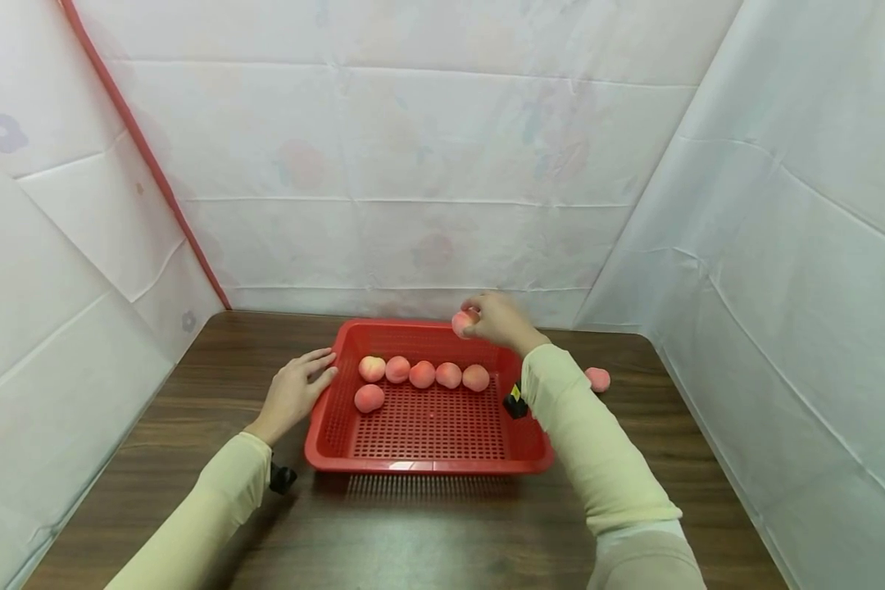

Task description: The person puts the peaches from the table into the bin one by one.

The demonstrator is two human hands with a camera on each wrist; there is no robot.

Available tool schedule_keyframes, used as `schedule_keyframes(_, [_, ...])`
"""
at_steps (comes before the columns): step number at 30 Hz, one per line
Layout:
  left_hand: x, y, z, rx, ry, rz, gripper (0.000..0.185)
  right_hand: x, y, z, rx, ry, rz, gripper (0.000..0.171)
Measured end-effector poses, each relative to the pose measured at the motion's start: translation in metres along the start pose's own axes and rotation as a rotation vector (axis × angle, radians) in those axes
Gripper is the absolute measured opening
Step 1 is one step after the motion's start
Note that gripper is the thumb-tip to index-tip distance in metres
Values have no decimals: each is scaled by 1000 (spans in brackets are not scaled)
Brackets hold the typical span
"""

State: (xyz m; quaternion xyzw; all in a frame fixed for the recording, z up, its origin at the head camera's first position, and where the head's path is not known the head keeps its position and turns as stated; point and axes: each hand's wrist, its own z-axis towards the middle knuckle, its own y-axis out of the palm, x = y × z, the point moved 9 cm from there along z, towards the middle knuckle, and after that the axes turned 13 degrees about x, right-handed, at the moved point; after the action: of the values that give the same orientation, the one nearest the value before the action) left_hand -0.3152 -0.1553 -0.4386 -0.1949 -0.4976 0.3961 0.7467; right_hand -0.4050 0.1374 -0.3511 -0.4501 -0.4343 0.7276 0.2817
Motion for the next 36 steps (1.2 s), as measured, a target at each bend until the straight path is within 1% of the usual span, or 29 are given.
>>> schedule_keyframes(7, [0,0,0,3,7,2,42,-20,16,2,-12,-90,-25,40])
schedule_keyframes(16, [0,1,-1,-4,-1,-2,42,-29,33,0,-39,-72,-24,39])
schedule_keyframes(24, [-1,1,0,5,4,0,42,-36,49,-2,-86,-62,29,39])
schedule_keyframes(27, [-1,2,-1,0,3,1,42,-38,55,-4,-105,-43,44,40])
schedule_keyframes(31, [-1,2,-1,-5,3,1,42,-41,62,-6,-115,-30,39,40])
schedule_keyframes(36, [0,1,0,-2,9,0,42,-48,69,-8,-124,-49,4,40])
